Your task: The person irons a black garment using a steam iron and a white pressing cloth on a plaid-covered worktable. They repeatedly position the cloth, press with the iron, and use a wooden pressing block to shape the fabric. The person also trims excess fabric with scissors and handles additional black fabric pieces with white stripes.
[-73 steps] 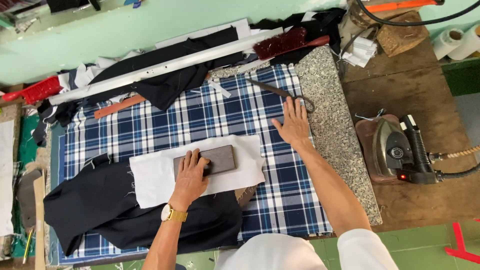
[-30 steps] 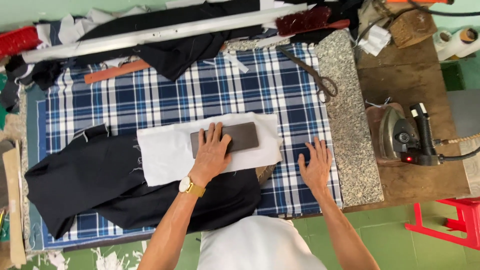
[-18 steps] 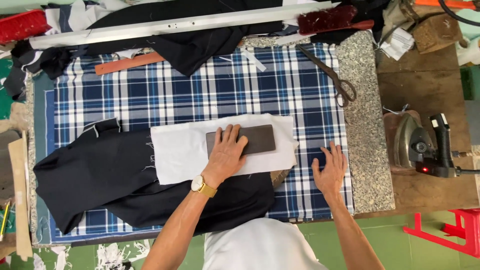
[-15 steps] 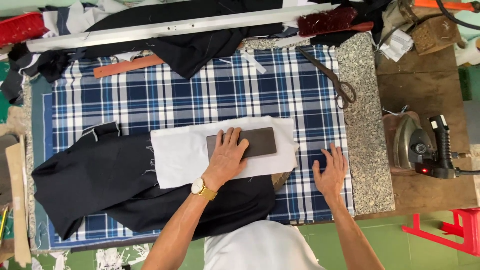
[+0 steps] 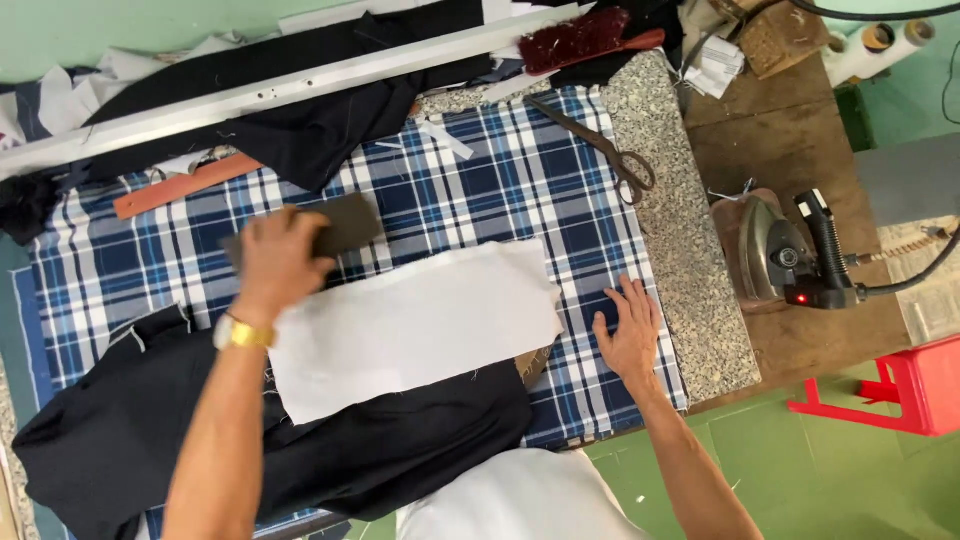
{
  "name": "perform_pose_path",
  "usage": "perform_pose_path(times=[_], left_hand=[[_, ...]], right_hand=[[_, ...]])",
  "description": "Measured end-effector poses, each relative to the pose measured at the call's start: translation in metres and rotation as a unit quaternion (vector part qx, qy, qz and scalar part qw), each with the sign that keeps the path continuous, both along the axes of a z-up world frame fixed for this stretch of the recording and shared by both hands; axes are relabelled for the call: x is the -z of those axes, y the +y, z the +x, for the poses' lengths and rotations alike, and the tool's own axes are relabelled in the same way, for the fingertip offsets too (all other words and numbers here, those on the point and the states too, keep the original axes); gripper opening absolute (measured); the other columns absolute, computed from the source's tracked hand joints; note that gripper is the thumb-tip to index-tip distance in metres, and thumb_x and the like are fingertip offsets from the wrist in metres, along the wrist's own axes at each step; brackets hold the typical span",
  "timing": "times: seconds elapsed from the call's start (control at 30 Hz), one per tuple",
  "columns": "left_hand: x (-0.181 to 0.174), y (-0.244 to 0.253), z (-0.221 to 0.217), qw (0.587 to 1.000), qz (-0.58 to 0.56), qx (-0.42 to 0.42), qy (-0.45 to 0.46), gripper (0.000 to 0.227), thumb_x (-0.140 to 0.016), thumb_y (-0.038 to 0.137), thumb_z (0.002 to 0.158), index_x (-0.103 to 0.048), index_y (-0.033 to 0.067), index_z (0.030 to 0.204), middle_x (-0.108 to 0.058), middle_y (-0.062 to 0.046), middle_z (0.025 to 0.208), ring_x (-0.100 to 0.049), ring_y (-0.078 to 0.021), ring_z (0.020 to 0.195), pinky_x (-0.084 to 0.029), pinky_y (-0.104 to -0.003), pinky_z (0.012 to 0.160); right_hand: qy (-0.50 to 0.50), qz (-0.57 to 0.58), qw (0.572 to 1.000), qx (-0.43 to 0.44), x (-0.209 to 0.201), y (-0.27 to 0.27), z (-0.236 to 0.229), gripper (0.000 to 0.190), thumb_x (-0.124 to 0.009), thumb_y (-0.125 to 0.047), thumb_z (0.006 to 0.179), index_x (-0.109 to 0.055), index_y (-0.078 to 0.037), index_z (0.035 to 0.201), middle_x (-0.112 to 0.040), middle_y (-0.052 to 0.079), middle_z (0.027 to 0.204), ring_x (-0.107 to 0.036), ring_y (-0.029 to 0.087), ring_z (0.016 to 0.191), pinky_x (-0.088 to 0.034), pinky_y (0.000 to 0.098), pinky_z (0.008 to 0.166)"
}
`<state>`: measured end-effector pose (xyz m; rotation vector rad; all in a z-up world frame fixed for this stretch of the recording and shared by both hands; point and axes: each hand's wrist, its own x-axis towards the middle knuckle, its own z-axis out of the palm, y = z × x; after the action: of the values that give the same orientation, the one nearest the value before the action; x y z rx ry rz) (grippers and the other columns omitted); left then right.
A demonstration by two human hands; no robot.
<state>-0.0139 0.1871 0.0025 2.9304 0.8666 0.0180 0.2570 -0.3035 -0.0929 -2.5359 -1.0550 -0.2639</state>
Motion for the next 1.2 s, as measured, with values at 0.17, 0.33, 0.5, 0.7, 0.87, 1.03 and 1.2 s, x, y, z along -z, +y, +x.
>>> perform_pose_path(times=[0.17, 0.33, 0.5, 0.7, 0.87, 1.03, 1.2], left_hand=[[0.056, 0.065, -0.067, 0.995, -0.059, -0.081, -0.031, 0.054, -0.083, 0.027, 0.082, -0.061, 0.0224, 0.131, -0.053, -0.013, 0.149, -0.044, -0.0338, 0.147, -0.023, -0.059, 0.119], [0.035, 0.006, -0.093, 0.991, 0.060, -0.109, -0.052, 0.033, -0.075, 0.024, 0.092, -0.073, 0.0160, 0.123, -0.062, -0.016, 0.148, -0.048, -0.0344, 0.145, -0.035, -0.054, 0.115], [-0.005, -0.110, -0.118, 0.976, 0.086, -0.098, -0.177, 0.022, -0.064, 0.033, 0.103, -0.073, 0.0162, 0.116, -0.069, -0.013, 0.129, -0.059, -0.0350, 0.132, -0.045, -0.046, 0.105], [-0.015, -0.214, -0.165, 0.936, -0.005, -0.217, -0.276, 0.017, -0.064, 0.014, 0.101, -0.070, 0.0025, 0.112, -0.067, -0.013, 0.130, -0.059, -0.0342, 0.127, -0.043, -0.047, 0.111], [-0.009, -0.246, -0.176, 0.914, -0.042, -0.285, -0.287, 0.016, -0.064, 0.012, 0.100, -0.071, 0.0017, 0.109, -0.069, -0.014, 0.126, -0.061, -0.0329, 0.122, -0.043, -0.047, 0.112], [-0.016, -0.258, -0.183, 0.899, -0.048, -0.318, -0.297, 0.018, -0.063, 0.015, 0.100, -0.072, 0.0031, 0.110, -0.068, -0.012, 0.128, -0.057, -0.0319, 0.126, -0.048, -0.045, 0.108], [-0.010, -0.273, -0.186, 0.891, -0.045, -0.344, -0.292, 0.017, -0.062, 0.013, 0.103, -0.070, 0.0026, 0.113, -0.068, -0.015, 0.127, -0.059, -0.0327, 0.121, -0.044, -0.044, 0.107]], right_hand=[[0.075, 0.093, 0.993, -0.003, -0.011, 0.024, -0.002, 0.029, -0.064, -0.027, 0.100, -0.068, -0.013, 0.124, -0.062, 0.011, 0.137, -0.055, 0.031, 0.131, -0.039, 0.0443, 0.112], [0.221, 0.132, 0.962, -0.089, -0.059, 0.076, -0.050, 0.048, -0.066, -0.042, 0.096, -0.066, -0.009, 0.132, -0.066, 0.012, 0.128, -0.067, 0.028, 0.116, -0.052, 0.0409, 0.099], [0.126, 0.027, 0.986, -0.104, -0.038, 0.089, -0.046, 0.044, -0.075, -0.055, 0.089, -0.075, -0.020, 0.117, -0.063, -0.001, 0.110, -0.067, 0.018, 0.098, -0.055, 0.0297, 0.087], [0.490, -0.147, 0.849, -0.133, -0.132, 0.138, -0.017, 0.020, -0.065, -0.033, 0.097, -0.074, -0.015, 0.093, -0.074, -0.002, 0.088, -0.068, 0.012, 0.081, -0.055, 0.0287, 0.078], [0.550, -0.087, 0.829, 0.048, -0.225, 0.244, 0.044, 0.041, -0.050, -0.036, 0.102, -0.063, -0.016, 0.136, -0.070, 0.009, 0.121, -0.068, 0.024, 0.104, -0.057, 0.0370, 0.085], [0.535, 0.435, 0.719, 0.088, -0.272, 0.299, 0.157, 0.015, -0.058, -0.018, 0.096, -0.067, -0.011, 0.107, -0.073, 0.004, 0.099, -0.073, 0.018, 0.091, -0.064, 0.0324, 0.077], [0.335, 0.220, 0.915, -0.039, -0.290, 0.259, 0.149, 0.050, -0.038, -0.051, 0.102, -0.054, -0.010, 0.126, -0.062, 0.010, 0.128, -0.065, 0.023, 0.112, -0.058, 0.0349, 0.089]])
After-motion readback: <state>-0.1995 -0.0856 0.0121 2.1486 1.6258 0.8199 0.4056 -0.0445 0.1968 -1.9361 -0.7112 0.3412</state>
